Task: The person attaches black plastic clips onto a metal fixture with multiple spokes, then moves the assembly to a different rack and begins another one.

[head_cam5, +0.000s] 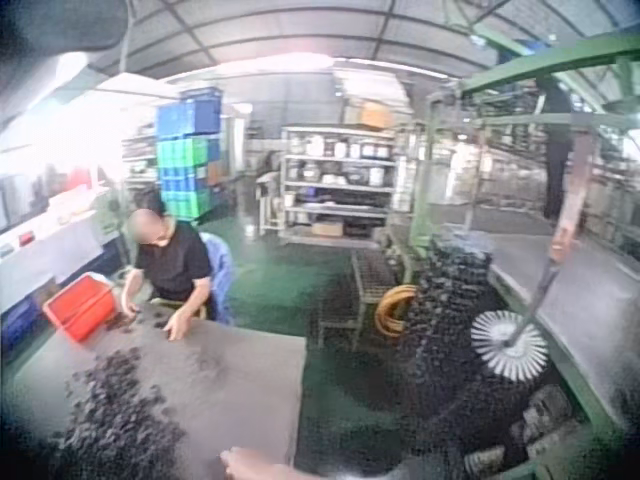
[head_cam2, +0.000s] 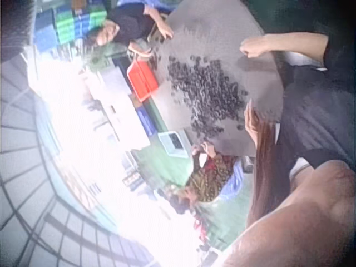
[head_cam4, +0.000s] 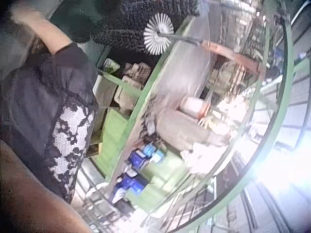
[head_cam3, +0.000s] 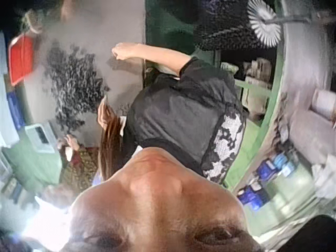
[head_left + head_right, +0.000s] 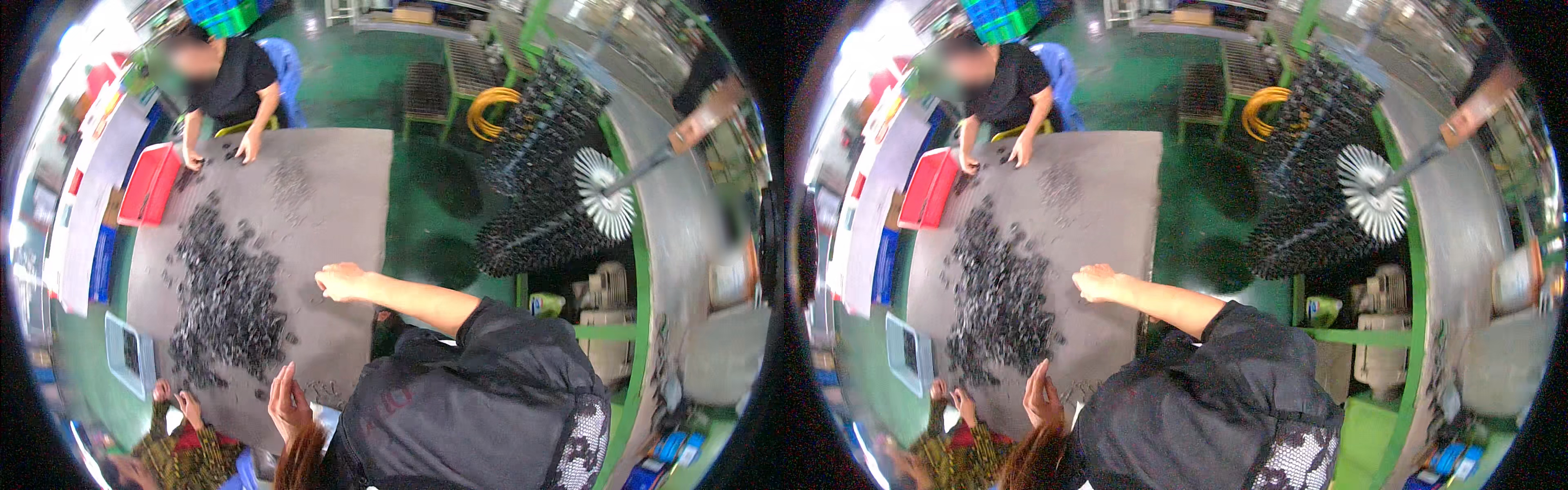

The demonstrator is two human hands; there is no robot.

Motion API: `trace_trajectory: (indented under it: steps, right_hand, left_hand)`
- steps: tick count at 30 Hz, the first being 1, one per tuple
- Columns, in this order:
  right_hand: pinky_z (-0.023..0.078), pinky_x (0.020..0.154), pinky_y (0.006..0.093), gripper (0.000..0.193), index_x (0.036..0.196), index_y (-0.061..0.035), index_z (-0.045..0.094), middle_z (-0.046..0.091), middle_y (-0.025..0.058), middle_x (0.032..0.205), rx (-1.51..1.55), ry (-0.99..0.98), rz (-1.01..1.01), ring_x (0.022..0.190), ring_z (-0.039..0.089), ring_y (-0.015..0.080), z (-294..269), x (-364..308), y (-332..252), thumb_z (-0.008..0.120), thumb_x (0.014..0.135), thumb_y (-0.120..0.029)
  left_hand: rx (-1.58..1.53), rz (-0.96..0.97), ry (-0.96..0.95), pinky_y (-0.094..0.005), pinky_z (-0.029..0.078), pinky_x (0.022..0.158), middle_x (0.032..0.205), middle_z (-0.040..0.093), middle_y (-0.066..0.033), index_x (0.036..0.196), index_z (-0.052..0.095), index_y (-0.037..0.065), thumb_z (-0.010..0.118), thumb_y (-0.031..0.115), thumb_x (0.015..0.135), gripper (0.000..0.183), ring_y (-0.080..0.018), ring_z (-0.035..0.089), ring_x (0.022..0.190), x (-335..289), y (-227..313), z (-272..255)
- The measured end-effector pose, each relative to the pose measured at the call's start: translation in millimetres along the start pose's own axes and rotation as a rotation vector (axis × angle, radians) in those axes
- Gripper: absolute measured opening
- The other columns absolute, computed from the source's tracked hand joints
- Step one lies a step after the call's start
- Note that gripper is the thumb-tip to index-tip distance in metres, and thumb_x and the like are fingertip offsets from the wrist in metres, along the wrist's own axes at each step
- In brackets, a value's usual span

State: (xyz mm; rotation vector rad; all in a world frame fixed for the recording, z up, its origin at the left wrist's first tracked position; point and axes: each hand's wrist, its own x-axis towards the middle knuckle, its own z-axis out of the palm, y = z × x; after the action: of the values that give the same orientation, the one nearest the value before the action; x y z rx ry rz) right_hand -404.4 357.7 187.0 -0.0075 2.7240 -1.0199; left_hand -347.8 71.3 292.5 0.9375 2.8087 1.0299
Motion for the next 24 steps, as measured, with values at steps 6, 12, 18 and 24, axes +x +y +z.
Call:
trace_trajectory:
  steps: [6, 12, 18, 24]
  right_hand:
    - [0.05, 0.077, 0.0446, 0.023, 0.092, -0.0093, 0.066, 0.067, 0.0135, 0.091, -0.013, 0.359, 0.356, 0.091, 0.063, 0.032, -87, -86, 47, 0.065, 0.079, -0.028]
    - [0.051, 0.077, 0.0359, 0.018, 0.09, -0.0058, 0.066, 0.068, 0.0127, 0.091, -0.015, 0.677, 0.427, 0.087, 0.065, 0.0259, -149, -201, 73, 0.067, 0.08, -0.021]
    - [0.046, 0.07, 0.0265, 0.012, 0.098, -0.005, 0.064, 0.061, 0.0012, 0.085, -0.184, 1.723, 0.428, 0.076, 0.056, 0.0106, -223, -353, 63, 0.061, 0.087, -0.009]
    - [0.045, 0.091, 0.0326, 0.053, 0.118, 0.0011, 0.055, 0.061, 0.014, 0.112, 0.064, 1.821, 0.511, 0.103, 0.058, 0.0197, -283, -466, 106, 0.078, 0.076, -0.02]
  left_hand:
    - [-0.041, 0.158, -0.223, -0.0413, 0.049, 0.084, 0.107, 0.063, -0.0191, 0.114, 0.06, 0.002, 0.051, -0.002, 0.084, 0.032, -0.0355, 0.061, 0.098, 16, -12, 9]
    - [-0.037, 0.22, -0.308, -0.0413, 0.049, 0.083, 0.106, 0.063, -0.0201, 0.114, 0.06, 0.002, 0.051, -0.002, 0.084, 0.031, -0.0367, 0.061, 0.097, 17, -14, 14]
    - [-0.099, 0.24, -0.369, -0.0422, 0.049, 0.082, 0.107, 0.063, -0.0197, 0.114, 0.06, 0.005, 0.051, -0.002, 0.083, 0.033, -0.0372, 0.061, 0.096, 2, -14, 25]
    - [-0.031, 0.177, -0.374, -0.0417, 0.05, 0.082, 0.106, 0.063, -0.0188, 0.114, 0.06, 0.006, 0.052, -0.001, 0.083, 0.032, -0.0367, 0.061, 0.096, 10, 1, 35]
